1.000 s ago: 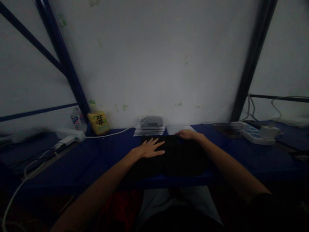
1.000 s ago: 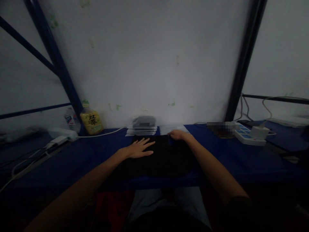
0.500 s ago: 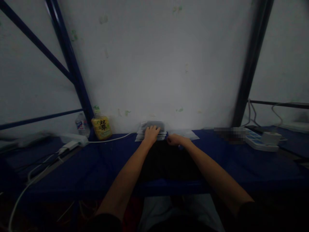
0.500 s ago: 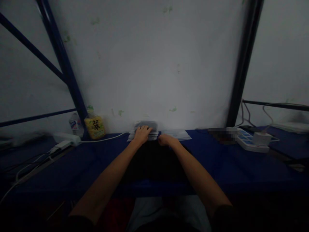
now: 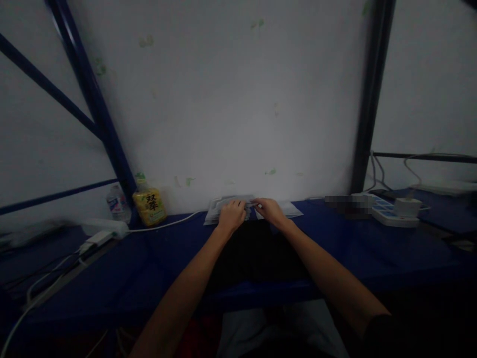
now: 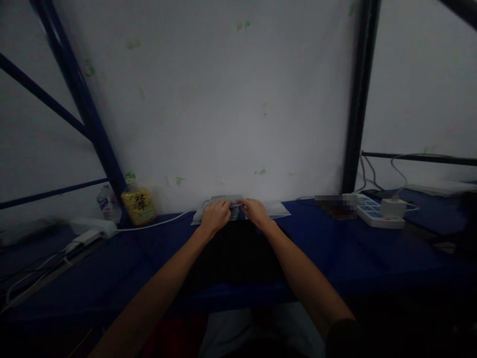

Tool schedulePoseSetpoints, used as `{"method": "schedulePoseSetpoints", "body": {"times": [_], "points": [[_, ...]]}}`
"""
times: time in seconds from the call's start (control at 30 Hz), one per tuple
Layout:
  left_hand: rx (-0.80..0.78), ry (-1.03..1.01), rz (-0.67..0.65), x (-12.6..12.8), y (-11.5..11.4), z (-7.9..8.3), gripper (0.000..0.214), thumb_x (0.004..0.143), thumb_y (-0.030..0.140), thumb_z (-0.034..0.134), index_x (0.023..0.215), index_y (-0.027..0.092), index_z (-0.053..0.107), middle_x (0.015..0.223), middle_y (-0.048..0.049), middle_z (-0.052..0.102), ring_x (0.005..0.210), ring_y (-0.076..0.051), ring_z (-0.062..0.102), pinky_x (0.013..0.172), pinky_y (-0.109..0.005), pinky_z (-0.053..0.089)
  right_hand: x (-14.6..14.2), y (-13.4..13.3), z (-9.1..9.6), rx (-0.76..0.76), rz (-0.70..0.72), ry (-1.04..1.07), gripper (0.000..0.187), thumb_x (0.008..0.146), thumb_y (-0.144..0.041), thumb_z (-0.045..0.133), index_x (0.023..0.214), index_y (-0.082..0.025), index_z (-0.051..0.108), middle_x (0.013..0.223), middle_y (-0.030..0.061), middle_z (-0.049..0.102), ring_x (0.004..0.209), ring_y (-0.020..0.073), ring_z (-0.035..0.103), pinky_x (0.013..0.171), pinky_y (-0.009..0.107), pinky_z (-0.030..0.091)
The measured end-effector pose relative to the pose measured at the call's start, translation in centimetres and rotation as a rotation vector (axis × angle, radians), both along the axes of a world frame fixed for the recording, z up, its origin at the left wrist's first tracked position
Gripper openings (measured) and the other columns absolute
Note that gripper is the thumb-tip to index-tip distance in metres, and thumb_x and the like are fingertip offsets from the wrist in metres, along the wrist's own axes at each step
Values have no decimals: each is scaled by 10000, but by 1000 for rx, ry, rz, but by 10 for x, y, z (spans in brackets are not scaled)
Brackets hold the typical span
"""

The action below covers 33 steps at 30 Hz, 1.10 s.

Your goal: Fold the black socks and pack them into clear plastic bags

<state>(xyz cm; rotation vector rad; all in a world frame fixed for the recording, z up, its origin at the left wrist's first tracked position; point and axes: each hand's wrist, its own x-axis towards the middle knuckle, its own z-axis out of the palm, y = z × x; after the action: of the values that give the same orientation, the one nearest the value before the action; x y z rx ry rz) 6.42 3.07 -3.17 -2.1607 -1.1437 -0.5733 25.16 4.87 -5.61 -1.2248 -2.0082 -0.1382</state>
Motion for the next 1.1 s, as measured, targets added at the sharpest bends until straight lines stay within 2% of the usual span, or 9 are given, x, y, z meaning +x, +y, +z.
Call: {"method": "schedulePoseSetpoints", "body": {"times": [0.13,0.23,0.3,0.43,0.63,0.73,0.93,1.1], "points": [[42,17,-83,0,-5,-1,301,916,226,447,1202,196,536,1111,-112,615,1079,-266,509,820,-374,419,-1,-2,2,5,10,-79,292,944,-287,475,1158,-226,663,1101,82,697,1001,202,647,872,251,436],[43,95,-163,-1,-7,-1,272,965,292,388,1125,189,582,1064,-107,628,1057,-262,525,813,-369,413,-1,-2,1,11,18,-86,279,947,-285,477,1128,-212,676,1082,87,704,993,197,651,855,232,429],[41,104,-175,-1,-8,-1,294,985,300,350,1068,183,606,1013,-102,639,1011,-252,547,803,-358,409,-2,-3,0,0,25,-105,259,944,-286,487,1084,-201,688,1037,90,716,960,191,660,816,220,427],[43,81,-181,0,-7,-3,325,1000,290,313,1095,190,607,977,-98,651,969,-238,568,793,-344,410,-3,-4,-2,-1,4,-138,218,931,-248,500,1003,-171,691,930,95,730,865,184,671,730,211,415],[23,52,-192,-7,-4,-4,388,1009,336,273,1022,186,630,969,-100,654,963,-224,571,812,-339,412,-3,-1,-3,31,60,-94,229,931,-278,494,908,-163,691,821,75,724,758,157,652,664,207,384],[25,-7,-198,-19,-1,0,369,1006,339,291,1053,187,624,1007,-102,654,985,-219,563,848,-346,408,5,0,-2,29,61,-20,252,929,-315,494,851,-160,676,760,53,711,691,136,629,628,197,375],[108,-110,-124,-58,7,7,319,995,335,346,1049,186,622,1005,-99,660,989,-211,563,851,-318,417,34,6,-4,-21,100,157,248,917,-329,492,826,-158,647,751,36,712,649,122,637,638,196,425],[121,-190,-95,-80,13,7,291,988,327,374,1071,191,617,1044,-96,658,1011,-213,567,888,-327,421,51,14,-11,-68,52,238,242,906,-353,504,823,-161,627,750,47,713,646,139,661,643,223,475]]}}
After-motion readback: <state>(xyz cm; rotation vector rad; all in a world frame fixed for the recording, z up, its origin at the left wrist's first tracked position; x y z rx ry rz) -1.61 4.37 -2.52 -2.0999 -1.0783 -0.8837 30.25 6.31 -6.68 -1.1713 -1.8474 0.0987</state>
